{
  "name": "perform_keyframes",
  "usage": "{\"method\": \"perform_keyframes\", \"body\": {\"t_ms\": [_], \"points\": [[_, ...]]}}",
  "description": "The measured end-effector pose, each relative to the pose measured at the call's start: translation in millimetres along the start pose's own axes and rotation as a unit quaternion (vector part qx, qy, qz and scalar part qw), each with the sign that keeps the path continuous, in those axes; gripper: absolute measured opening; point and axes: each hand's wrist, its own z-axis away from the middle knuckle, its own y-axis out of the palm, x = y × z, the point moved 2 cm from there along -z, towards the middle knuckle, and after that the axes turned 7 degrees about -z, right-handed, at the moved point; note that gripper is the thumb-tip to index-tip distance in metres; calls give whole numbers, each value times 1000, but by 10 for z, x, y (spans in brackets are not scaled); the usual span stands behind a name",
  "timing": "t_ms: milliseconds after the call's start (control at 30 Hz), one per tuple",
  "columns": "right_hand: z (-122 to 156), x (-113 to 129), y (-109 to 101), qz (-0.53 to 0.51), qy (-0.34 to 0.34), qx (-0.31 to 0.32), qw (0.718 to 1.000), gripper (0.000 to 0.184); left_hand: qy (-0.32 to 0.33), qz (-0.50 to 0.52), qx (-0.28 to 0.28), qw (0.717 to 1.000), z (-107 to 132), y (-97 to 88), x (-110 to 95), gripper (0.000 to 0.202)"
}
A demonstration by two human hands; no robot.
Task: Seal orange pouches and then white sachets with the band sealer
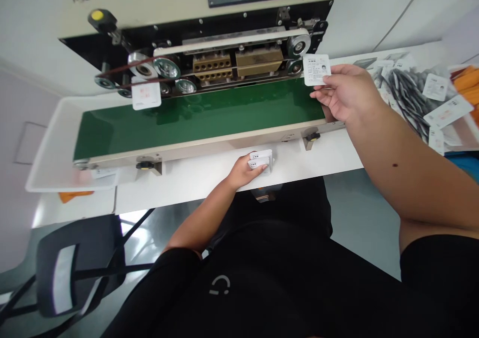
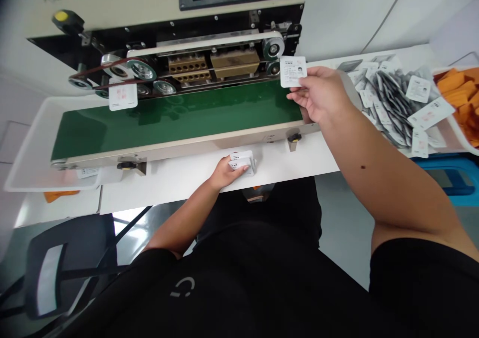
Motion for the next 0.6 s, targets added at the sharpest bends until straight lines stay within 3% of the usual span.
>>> {"method": "perform_keyframes", "body": {"t_ms": [333,433,600], "points": [[85,42,498,64,16,16,998,9,10,4,9,1000,1,-1,-30,38],[215,40,559,68,3,35,997,14,11,5,9,1000,0,0,-22,38],[756,-214,372,15,-160,70,984,33,7,11,9,1000,3,-4,-32,38]]}}
